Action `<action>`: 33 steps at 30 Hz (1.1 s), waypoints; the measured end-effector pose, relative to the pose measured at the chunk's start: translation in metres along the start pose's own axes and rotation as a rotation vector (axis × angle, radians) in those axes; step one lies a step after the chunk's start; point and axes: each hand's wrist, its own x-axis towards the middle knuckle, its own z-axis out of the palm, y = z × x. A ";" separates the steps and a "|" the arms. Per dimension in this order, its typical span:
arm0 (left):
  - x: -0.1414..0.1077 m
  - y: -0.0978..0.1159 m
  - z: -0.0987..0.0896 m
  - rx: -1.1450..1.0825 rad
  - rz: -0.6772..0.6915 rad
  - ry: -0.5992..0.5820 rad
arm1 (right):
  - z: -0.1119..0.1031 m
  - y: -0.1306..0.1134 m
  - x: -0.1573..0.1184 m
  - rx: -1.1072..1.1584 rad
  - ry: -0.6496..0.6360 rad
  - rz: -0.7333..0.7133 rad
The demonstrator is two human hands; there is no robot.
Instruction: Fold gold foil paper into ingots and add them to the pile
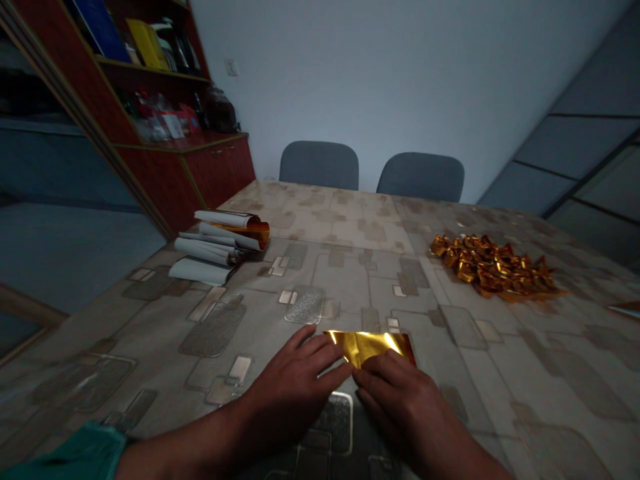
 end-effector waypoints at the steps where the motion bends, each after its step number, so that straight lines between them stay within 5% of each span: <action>1: 0.000 0.000 -0.001 0.009 0.000 -0.002 | 0.000 0.000 0.000 0.006 0.001 0.002; 13: 0.004 -0.005 -0.005 0.061 -0.009 0.064 | -0.004 0.002 -0.002 0.118 -0.055 0.057; 28: 0.001 -0.021 -0.016 0.095 -0.053 0.008 | -0.014 -0.002 0.001 0.129 -0.111 0.061; 33: 0.001 -0.020 -0.013 0.117 -0.043 0.010 | -0.007 -0.002 0.008 -0.011 -0.121 0.090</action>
